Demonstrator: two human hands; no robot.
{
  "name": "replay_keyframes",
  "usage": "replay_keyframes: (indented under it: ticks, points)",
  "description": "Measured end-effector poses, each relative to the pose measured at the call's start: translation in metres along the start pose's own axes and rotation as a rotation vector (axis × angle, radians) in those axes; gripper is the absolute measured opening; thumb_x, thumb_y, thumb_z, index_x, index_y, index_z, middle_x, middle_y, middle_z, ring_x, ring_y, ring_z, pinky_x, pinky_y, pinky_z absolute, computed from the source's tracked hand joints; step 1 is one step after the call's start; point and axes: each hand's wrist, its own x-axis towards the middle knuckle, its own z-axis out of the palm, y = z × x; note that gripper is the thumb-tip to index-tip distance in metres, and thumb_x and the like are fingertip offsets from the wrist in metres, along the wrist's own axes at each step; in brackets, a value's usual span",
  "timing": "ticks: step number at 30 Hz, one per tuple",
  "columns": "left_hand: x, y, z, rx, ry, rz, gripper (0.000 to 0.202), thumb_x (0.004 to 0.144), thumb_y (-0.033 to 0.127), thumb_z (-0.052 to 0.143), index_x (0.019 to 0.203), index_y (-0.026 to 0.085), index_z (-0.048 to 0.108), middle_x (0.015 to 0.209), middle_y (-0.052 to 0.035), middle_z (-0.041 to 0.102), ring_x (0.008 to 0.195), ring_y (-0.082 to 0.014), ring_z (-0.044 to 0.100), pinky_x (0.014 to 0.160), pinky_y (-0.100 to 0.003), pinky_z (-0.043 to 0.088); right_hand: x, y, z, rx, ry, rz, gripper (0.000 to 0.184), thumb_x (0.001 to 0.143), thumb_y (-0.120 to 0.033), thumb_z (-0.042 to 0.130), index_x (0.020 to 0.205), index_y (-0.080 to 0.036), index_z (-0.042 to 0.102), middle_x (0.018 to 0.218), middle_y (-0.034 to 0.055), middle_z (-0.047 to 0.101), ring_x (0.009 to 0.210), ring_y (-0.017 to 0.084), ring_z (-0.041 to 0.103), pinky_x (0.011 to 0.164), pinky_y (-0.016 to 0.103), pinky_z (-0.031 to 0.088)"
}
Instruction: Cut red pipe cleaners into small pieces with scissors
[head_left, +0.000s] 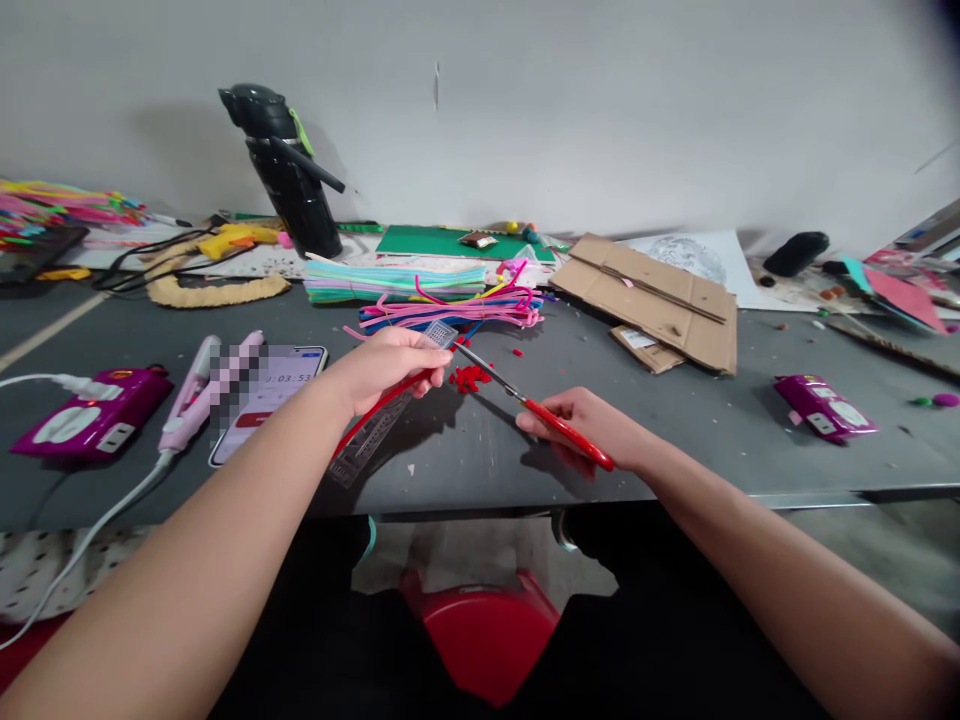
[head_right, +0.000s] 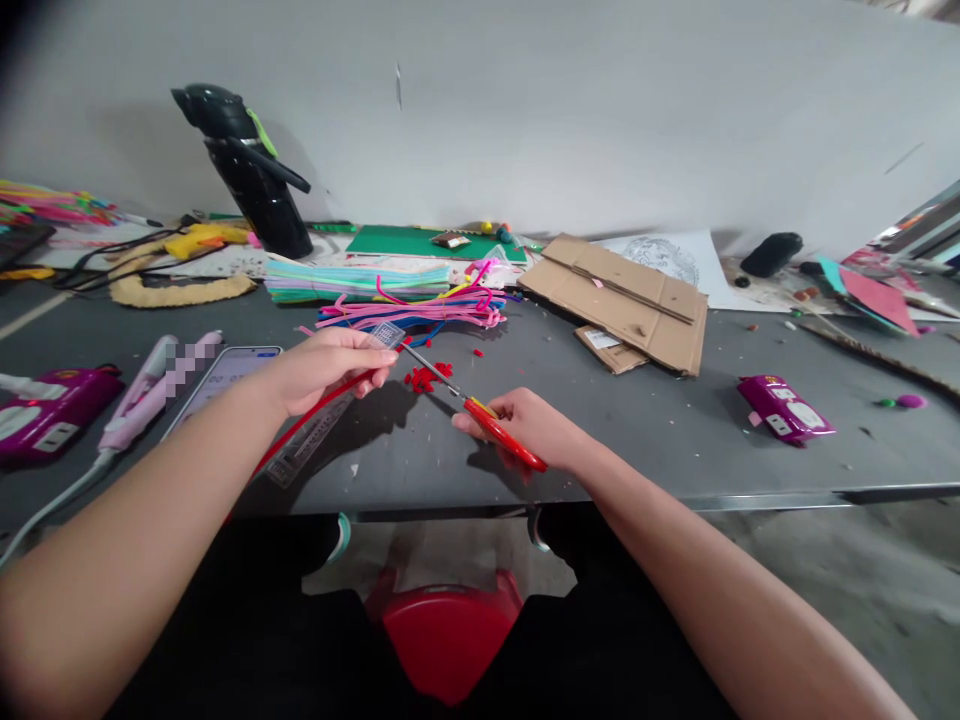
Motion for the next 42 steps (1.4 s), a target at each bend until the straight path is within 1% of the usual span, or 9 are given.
replay_keyframes:
  ticks: [7, 12, 18, 21, 27, 33, 36, 39, 42]
  points:
    - [0.010, -0.011, -0.002, 0.000, 0.038, -0.058, 0.025, 0.074, 0.034, 0.074, 0.066, 0.013, 0.062, 0.066, -0.0048, 0.065, 0.054, -0.0102, 0.054, 0.050, -0.024, 0.043, 0.005, -0.007, -0.001, -0.033, -0.011, 0.034, 0.058, 0.071, -0.073, 0.062, 0.059, -0.019, 0.043, 0.044, -0.0009, 0.054, 0.032, 0.011, 0.048, 0.032, 0.022, 0.033]
    - [0.012, -0.015, -0.001, -0.013, 0.046, -0.081, 0.025, 0.072, 0.034, 0.075, 0.065, 0.013, 0.063, 0.065, -0.0045, 0.064, 0.053, -0.0099, 0.054, 0.049, -0.023, 0.041, 0.011, -0.005, -0.004, -0.055, -0.027, 0.059, 0.060, 0.068, -0.075, 0.063, 0.056, -0.019, 0.044, 0.044, -0.0002, 0.054, 0.031, 0.011, 0.046, 0.031, 0.023, 0.033]
    - [0.016, -0.021, 0.000, -0.028, 0.072, -0.100, 0.025, 0.070, 0.034, 0.077, 0.066, 0.013, 0.064, 0.066, -0.0040, 0.065, 0.052, -0.0096, 0.054, 0.048, -0.022, 0.043, 0.013, -0.007, -0.006, 0.006, -0.046, 0.070, 0.060, 0.065, -0.074, 0.067, 0.055, -0.019, 0.044, 0.041, -0.0003, 0.053, 0.030, 0.010, 0.044, 0.031, 0.022, 0.030]
    - [0.016, -0.024, -0.001, -0.039, 0.075, -0.107, 0.026, 0.069, 0.035, 0.078, 0.068, 0.013, 0.064, 0.067, -0.0040, 0.065, 0.054, -0.0096, 0.055, 0.049, -0.022, 0.044, 0.015, -0.008, -0.008, 0.021, -0.073, 0.088, 0.061, 0.064, -0.075, 0.067, 0.054, -0.020, 0.041, 0.040, -0.0008, 0.052, 0.029, 0.010, 0.043, 0.030, 0.022, 0.032]
    - [0.015, -0.024, 0.000, -0.045, 0.063, -0.105, 0.028, 0.069, 0.037, 0.078, 0.072, 0.013, 0.065, 0.068, -0.0037, 0.065, 0.053, -0.0091, 0.055, 0.049, -0.021, 0.043, 0.018, -0.005, -0.009, 0.059, -0.084, 0.078, 0.063, 0.066, -0.078, 0.063, 0.054, -0.019, 0.043, 0.042, -0.0011, 0.052, 0.028, 0.008, 0.041, 0.028, 0.022, 0.032]
    - [0.009, -0.014, -0.001, -0.034, 0.063, -0.058, 0.028, 0.071, 0.037, 0.077, 0.076, 0.013, 0.063, 0.069, -0.0041, 0.066, 0.054, -0.0096, 0.055, 0.050, -0.022, 0.043, 0.012, 0.003, -0.006, 0.232, -0.025, 0.066, 0.061, 0.073, -0.078, 0.055, 0.061, -0.018, 0.046, 0.047, -0.0026, 0.051, 0.030, 0.007, 0.042, 0.029, 0.020, 0.031]
    - [0.001, -0.006, 0.002, -0.029, 0.017, 0.021, 0.028, 0.074, 0.037, 0.075, 0.080, 0.014, 0.063, 0.071, -0.0042, 0.066, 0.056, -0.0096, 0.055, 0.052, -0.022, 0.044, 0.008, 0.003, -0.006, 0.320, 0.016, -0.029, 0.057, 0.079, -0.073, 0.053, 0.072, -0.016, 0.052, 0.056, -0.0003, 0.059, 0.033, 0.006, 0.044, 0.031, 0.019, 0.030]
    - [-0.007, 0.001, 0.013, -0.027, -0.054, 0.100, 0.027, 0.077, 0.037, 0.074, 0.081, 0.013, 0.063, 0.072, -0.0044, 0.066, 0.058, -0.0102, 0.056, 0.054, -0.023, 0.045, 0.010, -0.004, -0.004, 0.429, 0.143, -0.151, 0.045, 0.079, -0.060, 0.066, 0.078, -0.016, 0.053, 0.076, 0.0047, 0.068, 0.049, 0.008, 0.058, 0.041, 0.019, 0.040]
    - [-0.014, 0.005, 0.027, 0.005, -0.106, 0.114, 0.028, 0.079, 0.040, 0.071, 0.084, 0.013, 0.065, 0.071, -0.0046, 0.067, 0.058, -0.0104, 0.056, 0.054, -0.023, 0.045, 0.015, -0.015, 0.006, 0.591, 0.283, -0.241, 0.043, 0.067, -0.044, 0.081, 0.079, -0.019, 0.049, 0.088, 0.0059, 0.071, 0.075, 0.017, 0.068, 0.059, 0.024, 0.050]
